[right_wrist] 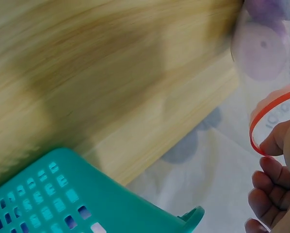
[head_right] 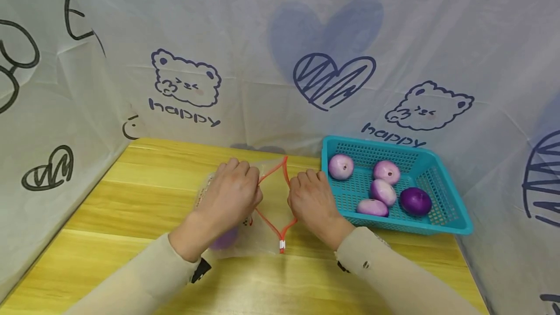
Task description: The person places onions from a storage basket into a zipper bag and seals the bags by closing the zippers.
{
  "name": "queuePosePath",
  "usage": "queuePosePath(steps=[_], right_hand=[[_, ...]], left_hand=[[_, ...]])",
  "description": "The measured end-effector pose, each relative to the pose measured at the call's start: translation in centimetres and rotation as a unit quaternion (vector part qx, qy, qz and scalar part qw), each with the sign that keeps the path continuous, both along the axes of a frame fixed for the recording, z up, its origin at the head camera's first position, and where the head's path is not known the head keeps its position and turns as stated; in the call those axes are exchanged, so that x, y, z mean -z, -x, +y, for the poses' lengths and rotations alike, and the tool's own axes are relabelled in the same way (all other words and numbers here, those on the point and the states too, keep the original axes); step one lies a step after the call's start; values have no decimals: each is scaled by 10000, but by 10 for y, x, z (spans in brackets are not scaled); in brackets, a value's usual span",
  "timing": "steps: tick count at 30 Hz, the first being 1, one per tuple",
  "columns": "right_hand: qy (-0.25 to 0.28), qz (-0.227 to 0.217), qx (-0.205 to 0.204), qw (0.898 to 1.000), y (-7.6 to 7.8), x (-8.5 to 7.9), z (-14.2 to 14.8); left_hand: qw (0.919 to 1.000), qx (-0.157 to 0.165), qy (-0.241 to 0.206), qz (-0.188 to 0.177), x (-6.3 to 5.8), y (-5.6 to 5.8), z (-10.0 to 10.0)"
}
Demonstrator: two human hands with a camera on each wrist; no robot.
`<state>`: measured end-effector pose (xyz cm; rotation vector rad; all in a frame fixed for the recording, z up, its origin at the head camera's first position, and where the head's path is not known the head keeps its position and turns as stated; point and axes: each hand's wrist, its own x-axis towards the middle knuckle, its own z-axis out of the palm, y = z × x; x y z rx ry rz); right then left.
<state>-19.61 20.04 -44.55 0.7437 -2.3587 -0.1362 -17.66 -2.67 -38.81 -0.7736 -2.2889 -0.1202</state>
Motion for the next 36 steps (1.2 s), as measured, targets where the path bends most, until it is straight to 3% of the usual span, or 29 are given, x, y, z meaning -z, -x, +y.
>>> queuePosePath(steps=[11, 18, 25, 36], right_hand=[[-104, -165, -16, 9998, -1, -11, 13], [-136, 68, -151, 9998, 7, -21, 33], [-329, 123, 36, 9994, 15, -32, 60], [-1117, -316, 205, 9930, 21, -36, 126]], left_hand=[[9993, 224, -273, 90, 3, -1, -1], [9988, 298, -395, -71, 4, -2, -2], [9978, 328, -457, -348, 5, -4, -2], [9950, 439, -579, -682, 4, -5, -1]])
